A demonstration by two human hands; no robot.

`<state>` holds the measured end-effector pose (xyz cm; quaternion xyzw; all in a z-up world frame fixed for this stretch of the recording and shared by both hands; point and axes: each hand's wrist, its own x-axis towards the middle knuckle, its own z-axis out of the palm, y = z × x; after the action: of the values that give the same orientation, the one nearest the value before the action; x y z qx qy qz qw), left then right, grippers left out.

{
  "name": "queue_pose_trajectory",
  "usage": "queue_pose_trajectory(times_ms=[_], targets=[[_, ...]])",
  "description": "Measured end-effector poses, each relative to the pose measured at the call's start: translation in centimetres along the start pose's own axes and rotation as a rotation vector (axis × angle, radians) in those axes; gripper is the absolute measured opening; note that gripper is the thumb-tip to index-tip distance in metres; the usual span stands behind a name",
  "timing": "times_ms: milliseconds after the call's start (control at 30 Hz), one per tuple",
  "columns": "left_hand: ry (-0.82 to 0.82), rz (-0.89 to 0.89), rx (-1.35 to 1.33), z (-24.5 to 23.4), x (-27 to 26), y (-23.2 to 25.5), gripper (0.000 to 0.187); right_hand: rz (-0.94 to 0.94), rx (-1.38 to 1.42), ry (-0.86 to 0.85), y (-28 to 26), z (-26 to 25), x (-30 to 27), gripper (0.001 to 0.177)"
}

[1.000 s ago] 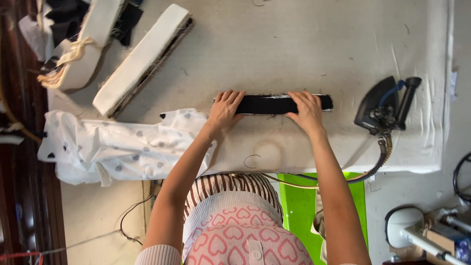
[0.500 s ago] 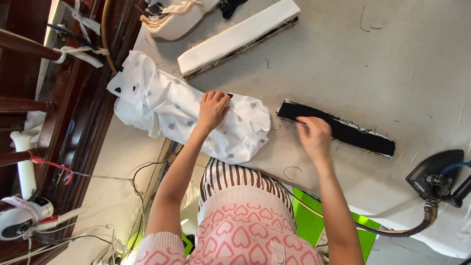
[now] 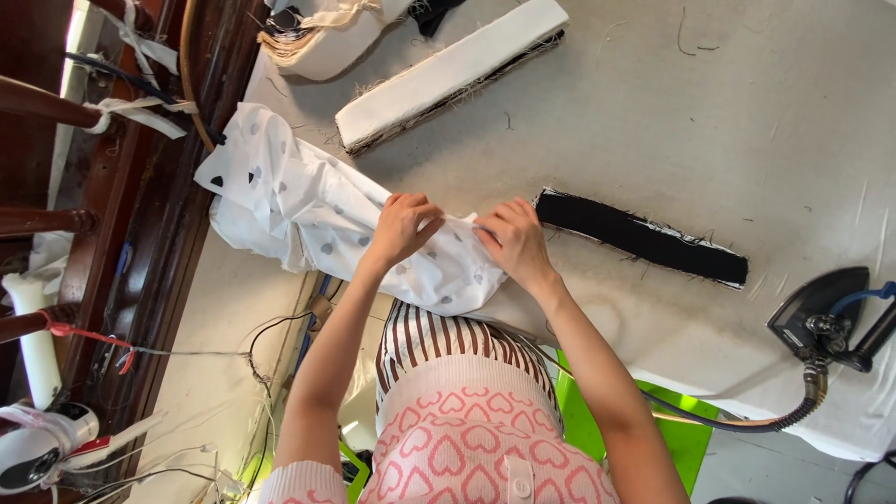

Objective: The person irons a white fabric with black heart patterns on an ironing board. They repeatedly smooth the fabric, use a rectangular pressing tool to press seams, and reposition the fabric multiple times while ironing different sections.

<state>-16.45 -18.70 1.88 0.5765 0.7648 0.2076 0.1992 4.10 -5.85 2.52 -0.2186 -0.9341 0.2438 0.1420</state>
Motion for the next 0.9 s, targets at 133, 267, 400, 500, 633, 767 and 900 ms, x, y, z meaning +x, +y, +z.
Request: queue_pose_trajectory(times_ms=[133, 267, 400, 500, 633, 767, 900], targets=[[-0.080, 0.284, -0.285, -7.1, -1.8, 5.2, 0.004, -0.121, 0.173, 0.067, -6.1, -8.3, -2.3, 0.005], [-0.268, 0.368, -0.682, -13.0, -4.5, 10.3, 0.012, 0.064, 0.522, -0.159, -9.1, -12.9, -8.0, 0.020], [-0.333, 0.382, -0.771, -16.5, -5.9, 12.7, 0.017, 0.101, 0.581, -0.406, -7.0, -18.3, -12.9, 0.031], [-0.454, 0.552, -0.667, -17.8, -6.4, 13.6, 0.026, 0.069, 0.428, -0.685, -3.9, -23.1, -17.5, 0.037], [-0.653, 0.433, -0.249, -17.5, -6.6, 13.3, 0.044, 0.210, 0.260, -0.489, 2.2, -30.9, -26.7, 0.018], [-0.470, 0.163, 0.109, -17.5, -4.2, 13.9, 0.033, 0.610, -0.054, 0.046, 2.6, -38.8, -26.2, 0.040], [-0.175, 0.150, 0.234, -17.4, -0.6, 15.0, 0.043, 0.502, -0.154, 0.318, 20.1, -42.0, -31.1, 0.043]])
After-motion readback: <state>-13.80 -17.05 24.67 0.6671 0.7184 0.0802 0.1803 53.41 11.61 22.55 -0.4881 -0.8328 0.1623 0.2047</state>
